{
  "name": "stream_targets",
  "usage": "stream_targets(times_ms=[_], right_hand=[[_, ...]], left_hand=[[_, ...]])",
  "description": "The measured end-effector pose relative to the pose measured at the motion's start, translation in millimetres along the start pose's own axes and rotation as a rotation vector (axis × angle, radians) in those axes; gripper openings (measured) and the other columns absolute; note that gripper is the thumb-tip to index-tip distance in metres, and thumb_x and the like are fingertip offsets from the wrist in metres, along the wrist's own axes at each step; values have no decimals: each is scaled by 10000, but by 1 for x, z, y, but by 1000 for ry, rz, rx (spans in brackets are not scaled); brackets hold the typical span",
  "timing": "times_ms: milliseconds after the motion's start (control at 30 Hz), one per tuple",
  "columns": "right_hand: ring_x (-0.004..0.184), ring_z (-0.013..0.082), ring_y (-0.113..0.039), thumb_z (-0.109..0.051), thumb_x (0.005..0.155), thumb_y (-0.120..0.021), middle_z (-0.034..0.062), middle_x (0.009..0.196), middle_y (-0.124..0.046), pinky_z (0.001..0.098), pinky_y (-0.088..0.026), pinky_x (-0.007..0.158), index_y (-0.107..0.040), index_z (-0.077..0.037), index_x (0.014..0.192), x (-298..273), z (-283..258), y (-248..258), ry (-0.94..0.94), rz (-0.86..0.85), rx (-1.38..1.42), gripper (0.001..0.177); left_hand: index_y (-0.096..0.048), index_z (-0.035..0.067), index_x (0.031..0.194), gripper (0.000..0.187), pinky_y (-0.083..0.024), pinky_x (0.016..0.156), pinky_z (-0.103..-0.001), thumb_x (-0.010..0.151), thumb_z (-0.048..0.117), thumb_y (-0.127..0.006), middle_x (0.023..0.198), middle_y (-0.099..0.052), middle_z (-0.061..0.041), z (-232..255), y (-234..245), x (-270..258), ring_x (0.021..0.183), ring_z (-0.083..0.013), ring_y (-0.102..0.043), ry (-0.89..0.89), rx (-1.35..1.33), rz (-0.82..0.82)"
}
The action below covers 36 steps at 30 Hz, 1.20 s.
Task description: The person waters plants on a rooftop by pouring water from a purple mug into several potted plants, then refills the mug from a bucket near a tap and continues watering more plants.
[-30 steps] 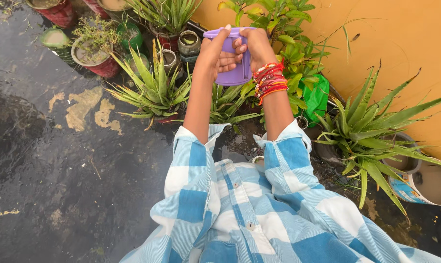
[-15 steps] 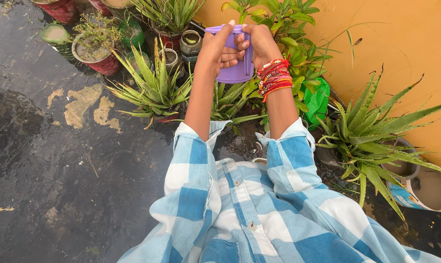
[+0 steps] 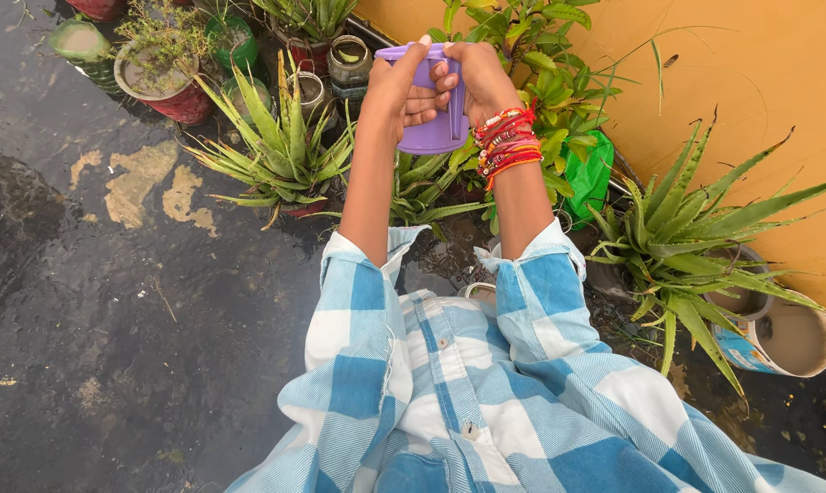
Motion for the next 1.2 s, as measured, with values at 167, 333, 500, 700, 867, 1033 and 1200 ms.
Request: stream_targets(times_ms=[167,333,500,700,867,1033,1200], right_hand=[[511,66,-421,-132,1004,-489,-3,694,-548,284,-393,493,-488,-63,910,-5,3,2,-2,41,-35,117],[501,64,-416,-128,1003,-486,-5,686,-536,281,-384,481,-479,-66,909,-6,6,1,-30,41,-12,113],[498,64,-419,-121,999,-489,-3,688,-540,280,-386,479,-482,-60,908,-6,4,-2,-12,45,-21,110],[506,61,-425,-116,1002,-492,0,695,-548,274,-376,475,-480,-54,902,-6,1,-4,7,40,-30,118],[501,63,-427,-116,997,-489,5,693,-554,278,-380,469,-469,-55,889,-3,1,-3,8,44,-37,126],[503,62,-419,-122,997,-496,4,692,-543,275,-372,469,-458,-66,891,0,3,-1,0,45,-41,126],[506,59,-423,-124,981,-501,-1,684,-539,273,-372,468,-471,-67,891,-1,4,-1,-2,38,-34,111]], left_hand=[[-488,139,1255,661,-584,511,-283,777,542,-702,833,-794,-157,-5,0,-4,632,-185,-775,7,-20,19],[-496,100,1280,689,-586,516,-288,793,535,-716,845,-793,-174,-9,1,-2,636,-194,-776,13,-34,12],[-479,107,1278,689,-585,505,-281,788,531,-713,838,-788,-172,-7,2,-3,627,-196,-770,26,-39,28],[-504,103,1245,641,-578,494,-273,800,519,-701,816,-793,-167,0,2,-5,619,-186,-770,0,-21,27],[-565,63,1199,618,-580,500,-268,812,527,-694,803,-797,-154,0,2,-2,619,-172,-777,0,-11,15],[-562,65,1176,598,-572,500,-277,807,515,-702,801,-793,-163,-2,3,-1,610,-181,-764,-18,-38,4],[-604,31,1154,609,-580,507,-274,817,530,-700,793,-799,-158,-5,5,2,620,-177,-777,-13,-21,-6]])
Point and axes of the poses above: each hand's wrist, its own x-axis towards the middle knuckle, its own y-axis out of the back of the hand, z = x × y, the point moved 5 cm from there along x, towards the middle knuckle
